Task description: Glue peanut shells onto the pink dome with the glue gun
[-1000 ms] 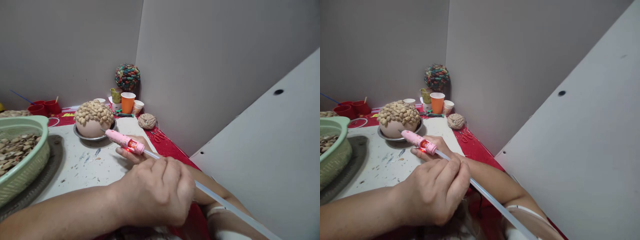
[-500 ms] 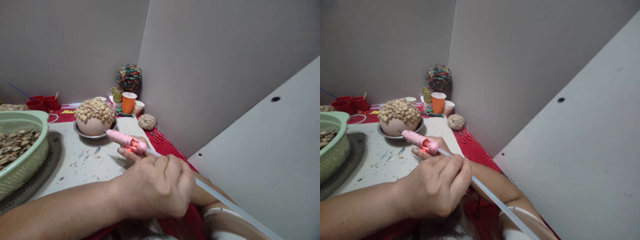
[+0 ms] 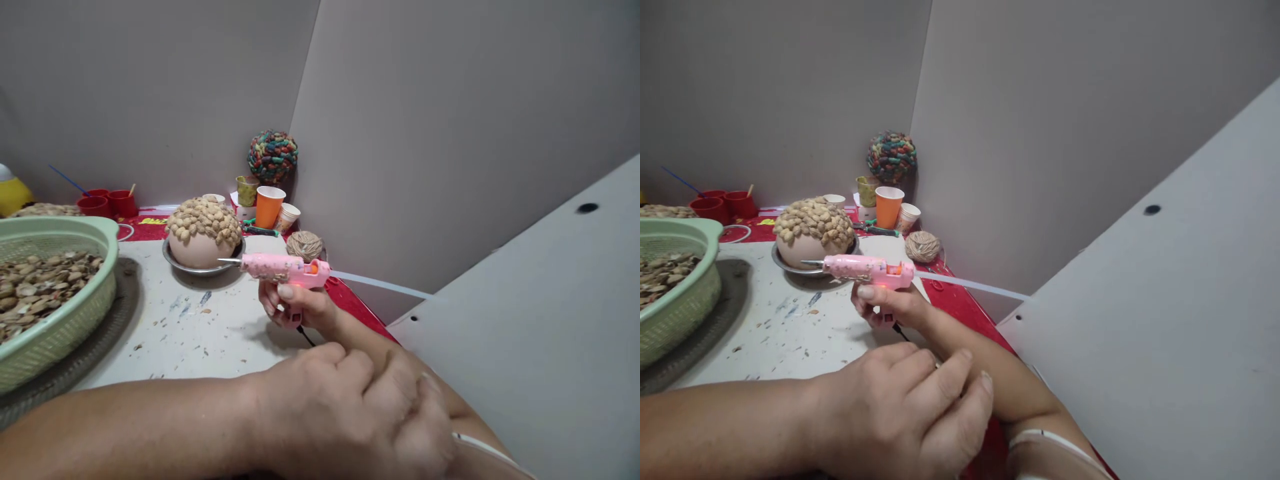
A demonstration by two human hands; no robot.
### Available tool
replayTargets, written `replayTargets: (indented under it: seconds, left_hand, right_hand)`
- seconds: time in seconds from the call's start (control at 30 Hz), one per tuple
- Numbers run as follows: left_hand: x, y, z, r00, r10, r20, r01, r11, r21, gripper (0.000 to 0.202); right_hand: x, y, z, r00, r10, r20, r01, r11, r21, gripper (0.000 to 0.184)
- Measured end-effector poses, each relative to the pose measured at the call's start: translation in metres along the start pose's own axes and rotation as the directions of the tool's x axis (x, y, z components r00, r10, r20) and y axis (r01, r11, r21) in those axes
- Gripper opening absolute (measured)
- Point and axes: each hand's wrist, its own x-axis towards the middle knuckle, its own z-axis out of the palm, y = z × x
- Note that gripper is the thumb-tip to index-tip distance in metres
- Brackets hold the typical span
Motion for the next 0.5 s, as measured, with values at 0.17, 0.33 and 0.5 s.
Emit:
replayTargets:
  seconds: [0.17,0.33,0.5]
  left_hand:
    - [-0.002,0.001,-0.001,0.997,0.077,-0.005,-0.077,0.997,0.001,0.025]
    - [-0.002,0.007,-0.002,0.994,0.104,-0.046,-0.103,0.994,0.02,0.021]
    - [0.004,-0.001,-0.014,0.998,0.065,-0.002,-0.065,0.998,-0.018,0.024]
  right_hand:
    - [0.004,-0.001,-0.001,0.993,-0.04,0.113,0.017,0.981,0.193,0.045]
    - [0.006,0.0,-0.003,0.994,-0.044,0.102,0.02,0.974,0.224,0.045]
    - [0.005,-0.004,-0.004,0.992,-0.007,0.122,0.008,1.0,-0.01,0.047]
